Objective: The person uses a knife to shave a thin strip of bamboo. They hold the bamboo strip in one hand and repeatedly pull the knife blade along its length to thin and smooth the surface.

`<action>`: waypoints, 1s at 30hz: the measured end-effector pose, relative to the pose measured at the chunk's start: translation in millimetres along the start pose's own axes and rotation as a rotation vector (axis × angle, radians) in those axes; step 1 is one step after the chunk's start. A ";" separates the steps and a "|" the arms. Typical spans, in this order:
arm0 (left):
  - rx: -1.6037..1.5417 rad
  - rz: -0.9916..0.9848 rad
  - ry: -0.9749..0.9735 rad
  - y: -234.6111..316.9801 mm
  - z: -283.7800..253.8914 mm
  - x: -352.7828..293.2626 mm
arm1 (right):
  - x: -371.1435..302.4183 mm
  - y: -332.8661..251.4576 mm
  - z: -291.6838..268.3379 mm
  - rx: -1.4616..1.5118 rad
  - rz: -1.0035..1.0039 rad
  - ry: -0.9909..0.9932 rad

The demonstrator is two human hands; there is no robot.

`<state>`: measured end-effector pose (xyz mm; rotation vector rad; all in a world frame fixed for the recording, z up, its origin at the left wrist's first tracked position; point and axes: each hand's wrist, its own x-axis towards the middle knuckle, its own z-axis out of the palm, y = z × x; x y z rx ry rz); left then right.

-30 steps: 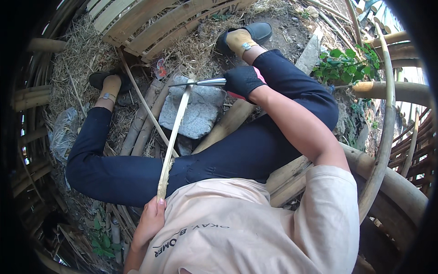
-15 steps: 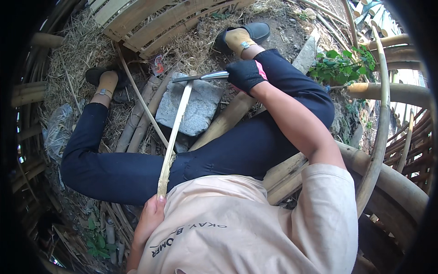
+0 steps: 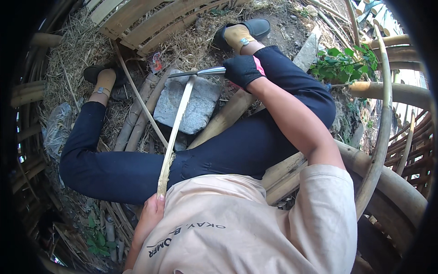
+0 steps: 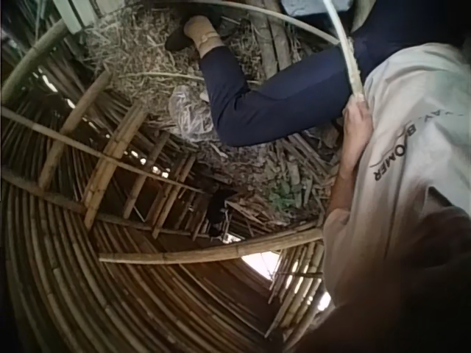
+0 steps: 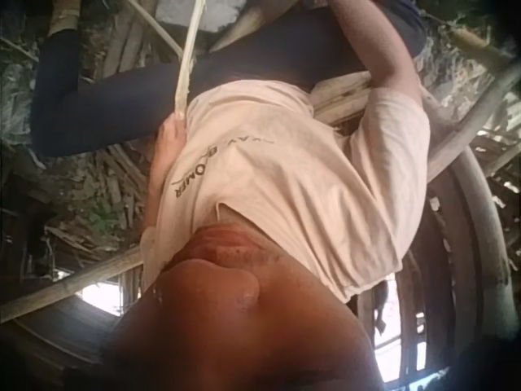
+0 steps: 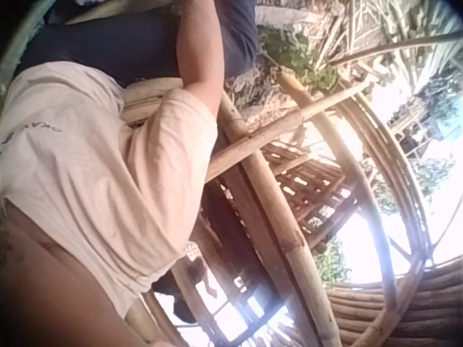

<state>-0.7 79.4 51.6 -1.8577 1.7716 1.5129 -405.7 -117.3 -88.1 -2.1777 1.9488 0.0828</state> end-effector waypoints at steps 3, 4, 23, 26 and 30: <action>-0.010 -0.011 -0.011 7.0 -0.7 1.3 | -6.0 -6.4 6.7 0.056 -0.037 0.041; -0.025 -0.032 -0.016 10.3 -0.7 1.3 | -6.3 -5.3 12.2 0.041 -0.034 0.009; -0.064 -0.044 0.035 2.4 -1.9 -0.7 | 8.6 8.5 -11.2 0.355 0.214 0.271; -0.129 -0.008 0.030 -2.0 -8.4 3.0 | 13.4 7.4 -10.6 0.432 0.180 0.431; -0.447 -0.096 -0.021 3.2 -21.4 -1.2 | 10.5 -1.6 -20.7 0.599 0.226 0.559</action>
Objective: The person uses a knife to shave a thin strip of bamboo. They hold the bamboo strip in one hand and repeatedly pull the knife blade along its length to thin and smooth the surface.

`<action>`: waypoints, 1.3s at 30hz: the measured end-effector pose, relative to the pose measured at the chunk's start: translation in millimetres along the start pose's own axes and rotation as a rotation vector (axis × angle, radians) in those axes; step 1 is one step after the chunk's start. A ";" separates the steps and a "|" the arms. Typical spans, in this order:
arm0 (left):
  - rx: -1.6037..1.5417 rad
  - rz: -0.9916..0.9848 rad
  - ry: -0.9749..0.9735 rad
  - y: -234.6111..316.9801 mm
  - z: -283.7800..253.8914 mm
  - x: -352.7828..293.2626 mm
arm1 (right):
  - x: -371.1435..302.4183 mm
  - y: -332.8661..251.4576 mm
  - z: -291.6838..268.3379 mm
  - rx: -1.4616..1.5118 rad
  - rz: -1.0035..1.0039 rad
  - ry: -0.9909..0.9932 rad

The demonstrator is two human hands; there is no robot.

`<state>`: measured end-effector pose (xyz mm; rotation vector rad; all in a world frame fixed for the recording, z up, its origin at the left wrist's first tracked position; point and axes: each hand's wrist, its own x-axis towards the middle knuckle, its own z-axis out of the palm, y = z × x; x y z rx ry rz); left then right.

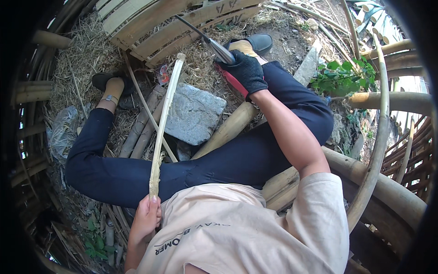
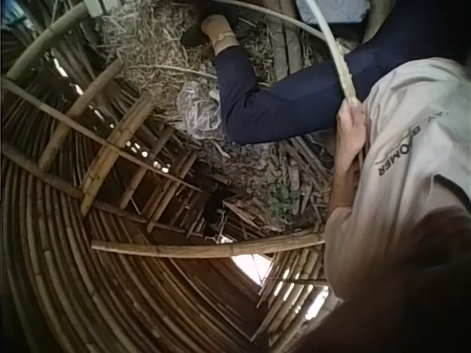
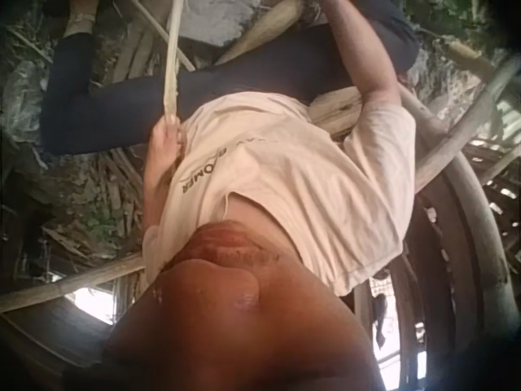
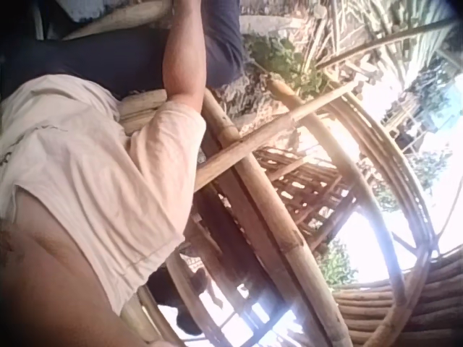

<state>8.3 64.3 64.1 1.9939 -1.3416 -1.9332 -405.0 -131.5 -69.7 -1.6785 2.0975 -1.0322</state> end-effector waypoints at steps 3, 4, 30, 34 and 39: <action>-0.093 0.040 -0.014 20.4 -17.1 -10.8 | 1.8 -2.6 -4.8 0.054 -0.072 0.114; -0.129 0.052 -0.017 29.3 -24.2 -14.8 | 2.5 0.1 -5.0 0.081 -0.092 0.184; -0.462 0.519 0.127 120.5 -61.0 128.2 | -3.0 12.2 13.5 0.321 0.095 0.131; -0.622 0.417 -0.057 110.2 -53.3 143.0 | -2.0 6.0 16.0 0.164 -0.032 0.069; -0.651 0.405 -0.039 107.7 -59.1 147.5 | -4.6 -27.5 0.5 -0.222 -0.407 0.041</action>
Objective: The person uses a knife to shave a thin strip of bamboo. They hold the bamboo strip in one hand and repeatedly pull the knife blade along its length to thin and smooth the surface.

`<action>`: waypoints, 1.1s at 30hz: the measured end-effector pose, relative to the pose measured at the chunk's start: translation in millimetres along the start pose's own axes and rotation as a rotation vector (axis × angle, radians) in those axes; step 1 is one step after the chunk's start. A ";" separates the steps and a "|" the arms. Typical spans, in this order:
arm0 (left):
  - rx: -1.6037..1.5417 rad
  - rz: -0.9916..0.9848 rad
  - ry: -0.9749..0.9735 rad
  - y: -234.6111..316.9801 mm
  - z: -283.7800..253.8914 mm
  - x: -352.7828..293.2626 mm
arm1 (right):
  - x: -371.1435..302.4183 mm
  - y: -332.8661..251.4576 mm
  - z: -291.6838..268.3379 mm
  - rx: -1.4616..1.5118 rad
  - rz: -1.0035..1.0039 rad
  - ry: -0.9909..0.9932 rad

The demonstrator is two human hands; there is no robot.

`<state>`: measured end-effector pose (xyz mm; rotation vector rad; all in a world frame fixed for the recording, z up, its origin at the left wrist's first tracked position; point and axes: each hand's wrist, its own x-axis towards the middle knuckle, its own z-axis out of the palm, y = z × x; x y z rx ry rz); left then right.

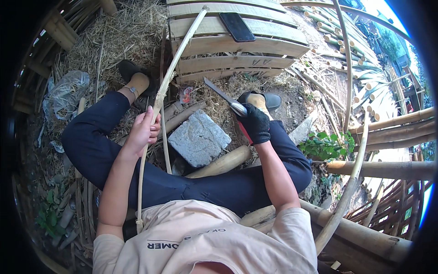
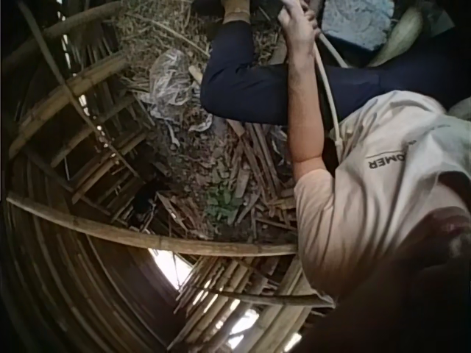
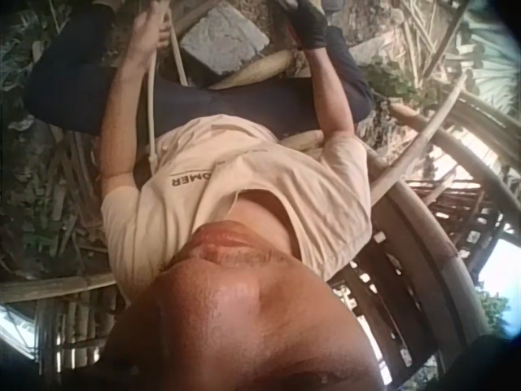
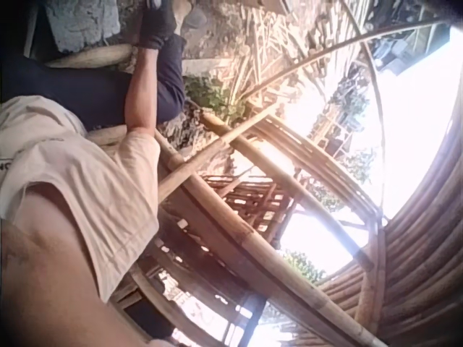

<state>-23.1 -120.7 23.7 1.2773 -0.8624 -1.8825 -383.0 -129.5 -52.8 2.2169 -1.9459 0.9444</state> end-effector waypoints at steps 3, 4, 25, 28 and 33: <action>0.045 -0.014 0.023 0.4 1.4 1.2 | 6.8 -5.1 -16.0 -0.141 -0.285 0.025; 0.063 -0.017 0.032 0.1 1.1 1.9 | 7.7 -9.3 -20.2 -0.170 -0.322 0.058; -0.033 -0.021 -0.056 -2.2 -3.4 10.2 | -2.9 -15.5 24.5 0.278 0.375 -0.737; -0.018 -0.012 -0.036 -1.5 -3.9 6.5 | 4.3 -32.0 15.7 0.100 0.280 -0.763; -0.012 -0.006 -0.031 -2.9 -1.2 6.9 | 2.8 -23.1 -23.1 0.125 0.323 -0.426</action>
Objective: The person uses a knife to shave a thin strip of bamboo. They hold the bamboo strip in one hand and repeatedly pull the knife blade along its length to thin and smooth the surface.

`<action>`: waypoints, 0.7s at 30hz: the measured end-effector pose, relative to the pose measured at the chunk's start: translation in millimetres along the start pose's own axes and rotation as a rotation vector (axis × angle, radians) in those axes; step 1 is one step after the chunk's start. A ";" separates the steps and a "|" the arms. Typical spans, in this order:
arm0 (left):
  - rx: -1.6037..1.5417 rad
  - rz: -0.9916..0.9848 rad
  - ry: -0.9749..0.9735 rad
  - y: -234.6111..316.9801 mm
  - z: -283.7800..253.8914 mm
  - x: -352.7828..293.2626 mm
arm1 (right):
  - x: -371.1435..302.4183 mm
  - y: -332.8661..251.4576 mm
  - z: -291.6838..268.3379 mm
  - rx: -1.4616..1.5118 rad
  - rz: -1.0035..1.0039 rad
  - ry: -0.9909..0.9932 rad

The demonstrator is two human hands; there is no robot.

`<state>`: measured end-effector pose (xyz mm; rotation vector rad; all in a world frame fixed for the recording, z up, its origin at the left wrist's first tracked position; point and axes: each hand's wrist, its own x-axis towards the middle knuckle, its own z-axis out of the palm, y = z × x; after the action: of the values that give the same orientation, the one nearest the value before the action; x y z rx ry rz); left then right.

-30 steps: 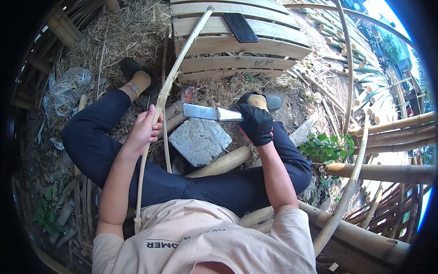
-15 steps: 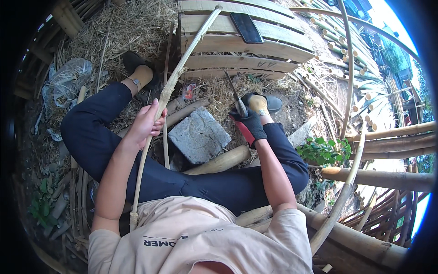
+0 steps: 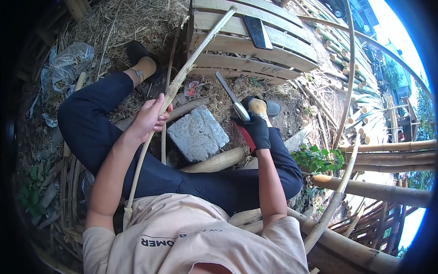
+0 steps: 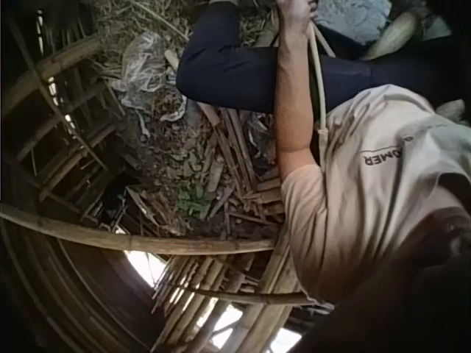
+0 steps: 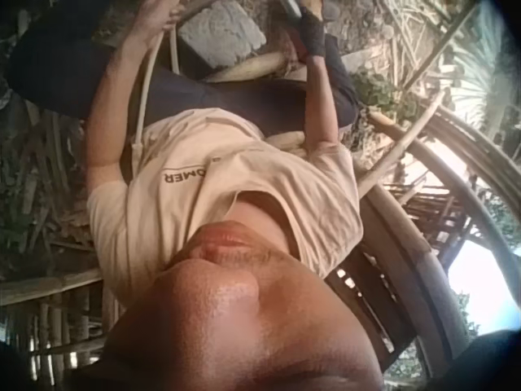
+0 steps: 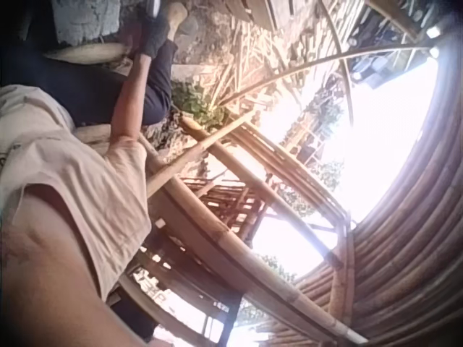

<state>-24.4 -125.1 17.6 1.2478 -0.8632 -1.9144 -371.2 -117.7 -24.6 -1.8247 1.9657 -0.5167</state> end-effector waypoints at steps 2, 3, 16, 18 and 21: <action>-0.008 0.001 -0.011 -2.1 2.1 0.7 | -2.7 27.9 -8.9 0.481 0.051 0.202; 0.004 0.007 0.001 -3.8 -3.2 -1.6 | -10.7 6.4 -25.7 0.624 0.136 0.246; 0.033 0.004 0.029 -0.4 2.4 -0.5 | 89.9 321.2 -151.1 1.403 0.980 0.362; 0.043 0.022 0.018 0.4 4.4 -0.5 | 93.1 406.0 -125.2 1.298 1.160 0.409; -0.017 0.040 -0.057 -6.6 -1.4 7.3 | 97.7 507.1 -146.5 1.458 1.100 0.533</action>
<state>-26.5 -127.7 8.3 1.1627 -0.8925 -1.9294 -883.9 -177.4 -172.2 0.2990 1.5998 -1.4825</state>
